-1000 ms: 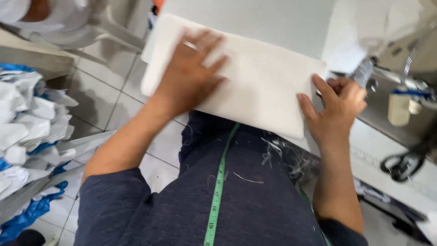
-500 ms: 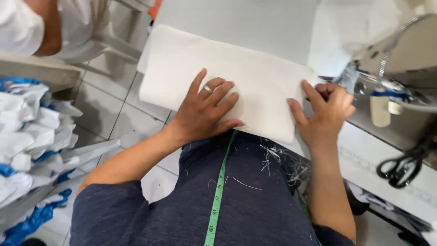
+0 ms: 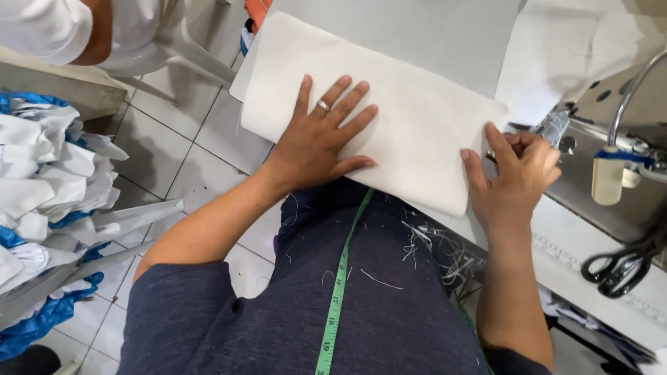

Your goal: Folding, trimming, and sewing small white fabric pieces at an industrial sewing station.

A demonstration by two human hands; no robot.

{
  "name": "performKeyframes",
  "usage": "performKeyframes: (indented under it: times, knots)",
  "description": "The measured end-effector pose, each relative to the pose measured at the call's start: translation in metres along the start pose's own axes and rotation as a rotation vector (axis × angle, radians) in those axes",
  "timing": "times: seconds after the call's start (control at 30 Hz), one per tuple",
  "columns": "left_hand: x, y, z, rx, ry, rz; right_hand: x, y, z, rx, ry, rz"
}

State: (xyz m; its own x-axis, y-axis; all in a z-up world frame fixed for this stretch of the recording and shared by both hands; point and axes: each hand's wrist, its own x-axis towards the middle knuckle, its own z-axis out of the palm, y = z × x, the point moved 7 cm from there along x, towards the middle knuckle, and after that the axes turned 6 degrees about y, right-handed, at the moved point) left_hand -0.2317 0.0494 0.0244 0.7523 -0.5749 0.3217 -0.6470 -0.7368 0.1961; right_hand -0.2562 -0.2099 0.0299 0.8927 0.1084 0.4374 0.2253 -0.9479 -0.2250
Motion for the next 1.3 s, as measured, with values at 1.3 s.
performKeyframes:
  times: [1.3]
  knots:
    - [0.068, 0.054, 0.037, -0.234, -0.063, 0.302, -0.164, -0.006, -0.031, 1.109, -0.748, 0.483]
